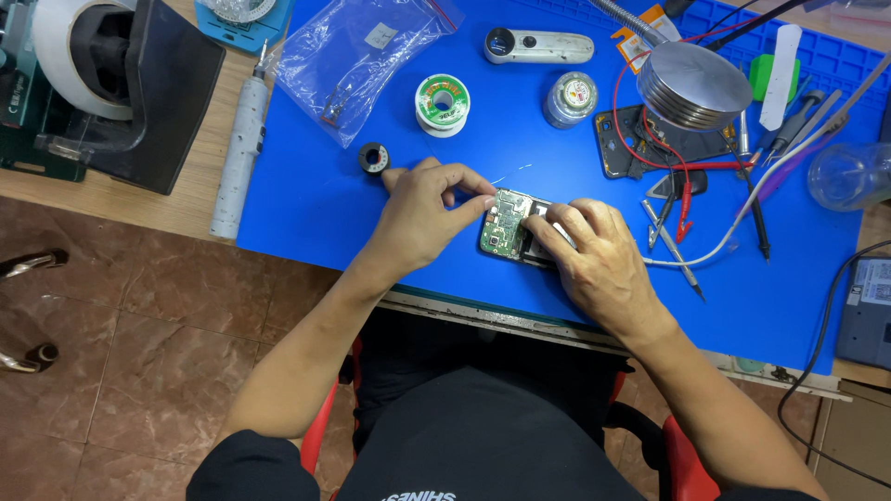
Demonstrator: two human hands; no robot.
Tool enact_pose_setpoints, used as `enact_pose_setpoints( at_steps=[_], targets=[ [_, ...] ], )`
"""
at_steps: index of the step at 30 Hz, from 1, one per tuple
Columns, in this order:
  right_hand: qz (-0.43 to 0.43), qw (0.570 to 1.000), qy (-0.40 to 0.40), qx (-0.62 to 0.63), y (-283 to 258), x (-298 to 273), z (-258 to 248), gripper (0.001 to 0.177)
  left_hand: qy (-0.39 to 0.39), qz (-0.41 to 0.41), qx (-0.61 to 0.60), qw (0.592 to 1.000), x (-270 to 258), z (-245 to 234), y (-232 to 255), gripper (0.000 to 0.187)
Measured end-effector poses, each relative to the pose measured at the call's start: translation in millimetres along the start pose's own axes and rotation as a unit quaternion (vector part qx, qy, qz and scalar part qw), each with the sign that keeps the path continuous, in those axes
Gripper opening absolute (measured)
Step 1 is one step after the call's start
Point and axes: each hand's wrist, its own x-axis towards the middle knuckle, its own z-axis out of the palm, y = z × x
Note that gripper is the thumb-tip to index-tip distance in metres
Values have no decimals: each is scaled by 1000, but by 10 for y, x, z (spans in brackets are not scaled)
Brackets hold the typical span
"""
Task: The person uses a soldering iron to work on the circuit board of a disassembled smartphone. They also use a small brush to clean the board and connect a white cable to the device.
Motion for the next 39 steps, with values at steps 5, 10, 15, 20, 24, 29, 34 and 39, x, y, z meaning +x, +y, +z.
enact_pose_setpoints(
  at_steps=[5,10,15,20,24,29,34,39],
  targets=[
    [3,1000,-3,-1,3,-19,16,18,-9,-10,-29,999,22,-26,61,11],
    [8,1000,-6,0,-6,-33,24,20,-15,-26,-36,999,28,-56,106,11],
    [6,1000,0,-6,-16,-26,15,22,-5,-37,-36,999,33,-37,125,13],
    [13,1000,5,1,-33,-21,6,21,5,-40,-45,998,30,-39,179,14],
    [18,1000,3,13,-26,-44,30,21,-5,-36,-102,994,46,-34,177,19],
    [40,995,9,91,91,-38,51,18,-11,-43,-119,992,49,-100,275,21],
    [29,997,-8,78,129,50,7,19,-15,-43,-110,993,40,-111,328,19],
    [-13,999,-33,28,158,24,35,25,-11,-65,-33,997,44,-40,178,14]
  ],
)
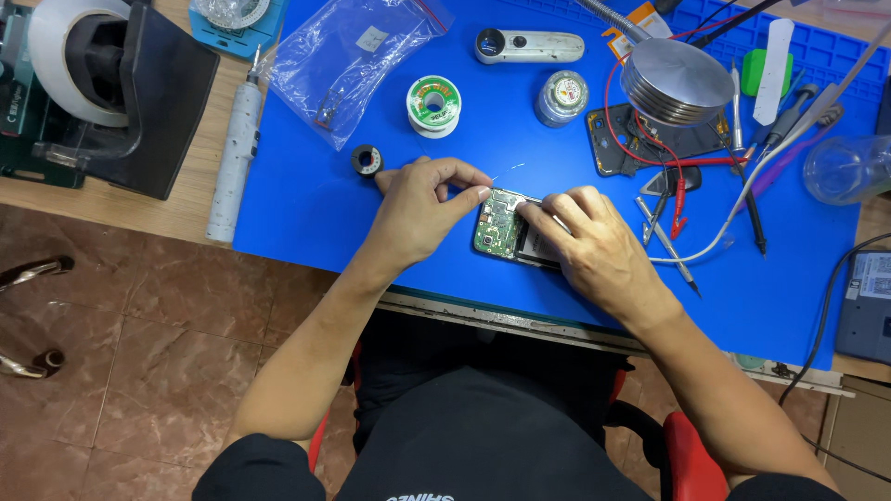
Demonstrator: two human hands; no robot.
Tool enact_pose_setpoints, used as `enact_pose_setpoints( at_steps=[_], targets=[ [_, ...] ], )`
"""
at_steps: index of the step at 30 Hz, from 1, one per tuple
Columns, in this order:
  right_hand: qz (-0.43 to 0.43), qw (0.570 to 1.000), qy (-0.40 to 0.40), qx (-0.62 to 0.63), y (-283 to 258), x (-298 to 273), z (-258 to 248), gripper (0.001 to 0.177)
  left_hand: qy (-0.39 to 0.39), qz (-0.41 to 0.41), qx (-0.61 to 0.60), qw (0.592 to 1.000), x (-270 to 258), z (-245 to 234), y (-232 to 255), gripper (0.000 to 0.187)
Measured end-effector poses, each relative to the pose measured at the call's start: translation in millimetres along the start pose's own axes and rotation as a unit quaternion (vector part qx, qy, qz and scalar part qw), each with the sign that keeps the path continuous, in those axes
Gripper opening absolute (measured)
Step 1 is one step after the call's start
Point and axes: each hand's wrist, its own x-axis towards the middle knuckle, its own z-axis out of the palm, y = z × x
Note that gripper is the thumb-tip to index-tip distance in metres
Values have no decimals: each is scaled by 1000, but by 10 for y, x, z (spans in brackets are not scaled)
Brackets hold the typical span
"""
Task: The person uses a soldering iron to work on the circuit board of a disassembled smartphone. They also use a small brush to clean the board and connect a white cable to the device.
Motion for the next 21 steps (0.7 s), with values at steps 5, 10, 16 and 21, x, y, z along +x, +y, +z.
enact_pose_setpoints(
  at_steps=[5,10,16,21],
  targets=[
    [-5,1000,-3,-7,2,-14,23,29,-24,-15,13,1000,9,-46,41,14],
    [-5,1000,9,-6,-10,-9,36,30,-25,-10,16,1000,18,-30,1,17],
    [-4,1000,16,-3,-18,2,34,29,0,-5,-21,1000,12,-4,-4,15],
    [-4,1000,14,-5,-31,14,16,28,-7,5,-22,1000,18,-4,-55,14]
  ],
)
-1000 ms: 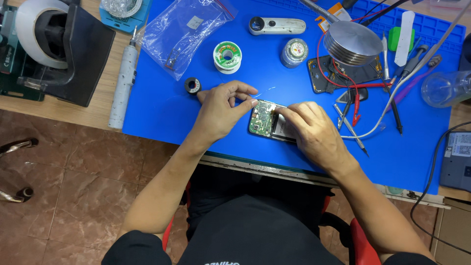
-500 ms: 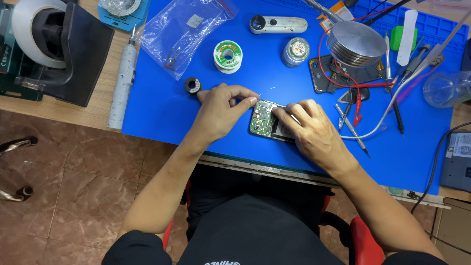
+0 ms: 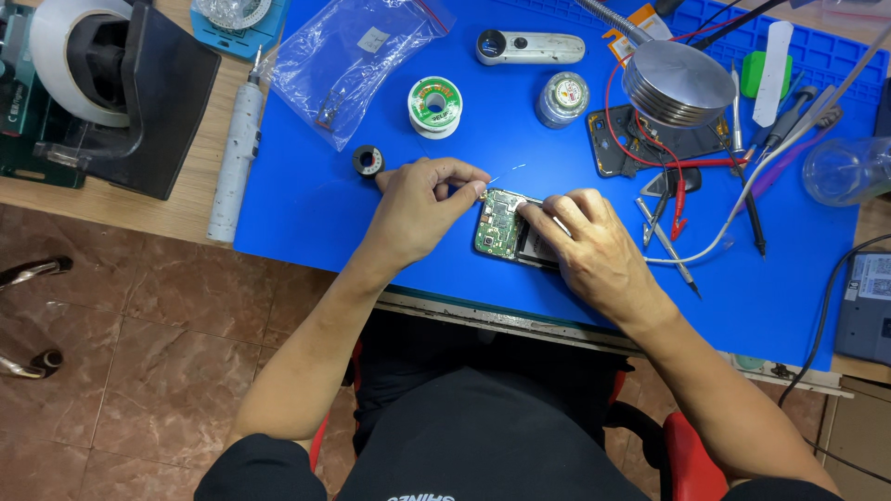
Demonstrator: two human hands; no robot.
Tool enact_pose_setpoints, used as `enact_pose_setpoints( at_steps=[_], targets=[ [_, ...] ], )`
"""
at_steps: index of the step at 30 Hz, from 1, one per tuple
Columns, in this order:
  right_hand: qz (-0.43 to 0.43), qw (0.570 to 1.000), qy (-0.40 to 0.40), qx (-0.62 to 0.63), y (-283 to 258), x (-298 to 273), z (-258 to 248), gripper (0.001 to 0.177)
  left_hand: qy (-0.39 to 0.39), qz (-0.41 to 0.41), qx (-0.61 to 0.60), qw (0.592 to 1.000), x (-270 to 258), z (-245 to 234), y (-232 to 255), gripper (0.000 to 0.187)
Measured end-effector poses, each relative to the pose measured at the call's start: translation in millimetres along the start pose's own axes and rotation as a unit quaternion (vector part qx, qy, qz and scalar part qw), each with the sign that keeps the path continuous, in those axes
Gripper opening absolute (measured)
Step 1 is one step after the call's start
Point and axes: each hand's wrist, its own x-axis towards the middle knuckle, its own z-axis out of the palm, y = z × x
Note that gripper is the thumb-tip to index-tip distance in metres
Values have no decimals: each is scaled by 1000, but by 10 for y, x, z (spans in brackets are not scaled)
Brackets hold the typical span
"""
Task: The person uses a soldering iron to work on the circuit board of a disassembled smartphone. They also use a small brush to clean the board and connect a white cable to the device.
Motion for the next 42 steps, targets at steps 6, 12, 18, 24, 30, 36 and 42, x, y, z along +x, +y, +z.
enact_pose_setpoints(
  at_steps=[6,12,18,24,30,36,42],
  targets=[
    [8,1000,-6,-4,-14,-12,5,29,11,1,5,1000,-6,17,6,14],
    [39,997,3,63,-6,-11,-42,22,12,3,13,1000,-2,29,-30,15],
    [30,999,-13,36,-41,-32,-55,23,1,-7,28,1000,7,17,-28,15],
    [38,998,-15,57,-57,-45,-75,27,-2,0,49,999,18,31,-61,16],
    [143,984,27,101,179,-380,-434,27,11,-8,21,1000,-25,-11,99,15],
    [204,977,-42,36,222,-834,-692,21,-8,-57,84,995,49,17,138,17],
    [211,977,0,13,251,-959,-439,12,10,-19,53,998,8,22,91,14]
  ],
)
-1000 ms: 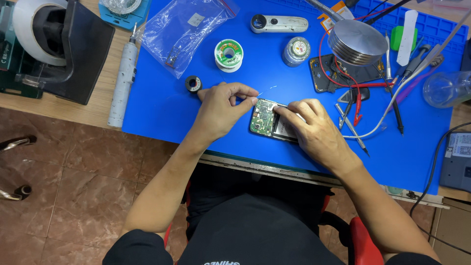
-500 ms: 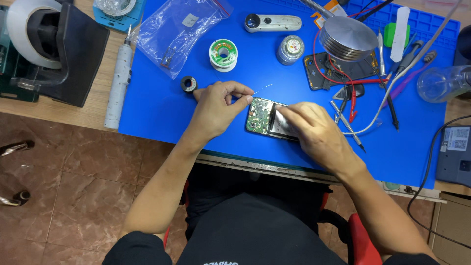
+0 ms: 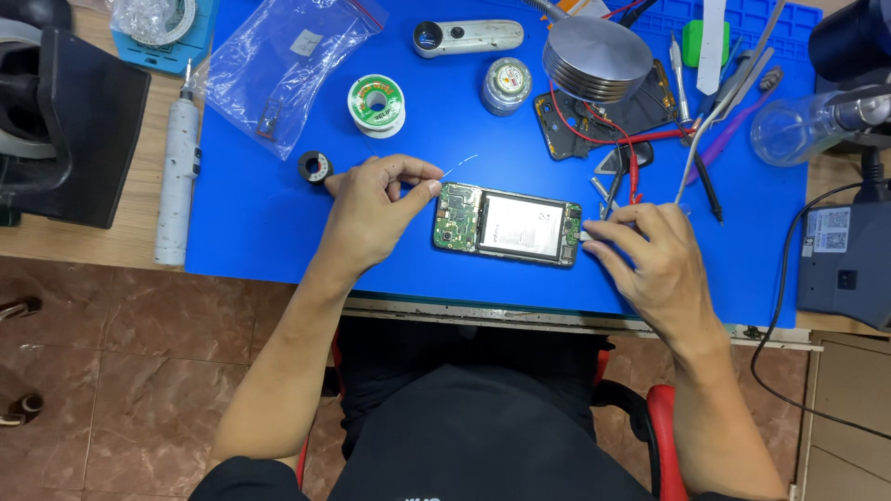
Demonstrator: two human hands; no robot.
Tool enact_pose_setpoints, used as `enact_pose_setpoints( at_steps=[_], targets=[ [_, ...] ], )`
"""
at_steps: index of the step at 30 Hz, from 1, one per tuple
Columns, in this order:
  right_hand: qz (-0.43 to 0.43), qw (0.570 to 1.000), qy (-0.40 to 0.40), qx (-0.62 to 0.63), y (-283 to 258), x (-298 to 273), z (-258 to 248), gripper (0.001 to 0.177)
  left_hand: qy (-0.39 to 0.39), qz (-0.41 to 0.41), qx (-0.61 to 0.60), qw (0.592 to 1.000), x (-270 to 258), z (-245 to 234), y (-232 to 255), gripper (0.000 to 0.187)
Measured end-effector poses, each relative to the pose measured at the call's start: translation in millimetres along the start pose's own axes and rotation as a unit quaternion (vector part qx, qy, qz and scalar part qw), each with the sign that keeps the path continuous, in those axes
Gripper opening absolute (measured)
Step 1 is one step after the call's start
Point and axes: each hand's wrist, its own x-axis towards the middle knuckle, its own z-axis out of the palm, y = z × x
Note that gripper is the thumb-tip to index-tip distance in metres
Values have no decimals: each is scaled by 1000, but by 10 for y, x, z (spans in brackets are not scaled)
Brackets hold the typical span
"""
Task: The person uses a soldering iron to work on the circuit board of a disassembled smartphone. They also use a small brush to clean the board and connect a white cable to the device.
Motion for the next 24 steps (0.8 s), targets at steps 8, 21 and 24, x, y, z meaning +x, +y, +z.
enact_pose_setpoints(
  at_steps=[8,21,24],
  targets=[
    [17,999,-4,39,76,-10,122,11,5,0,-4,1000,-20,-8,-4,15],
    [-16,998,9,-64,-6,-12,-65,13,21,60,9,998,-86,-53,75,11],
    [-15,999,30,-36,-70,41,-113,12,32,77,19,996,-87,-25,22,11]
  ],
)
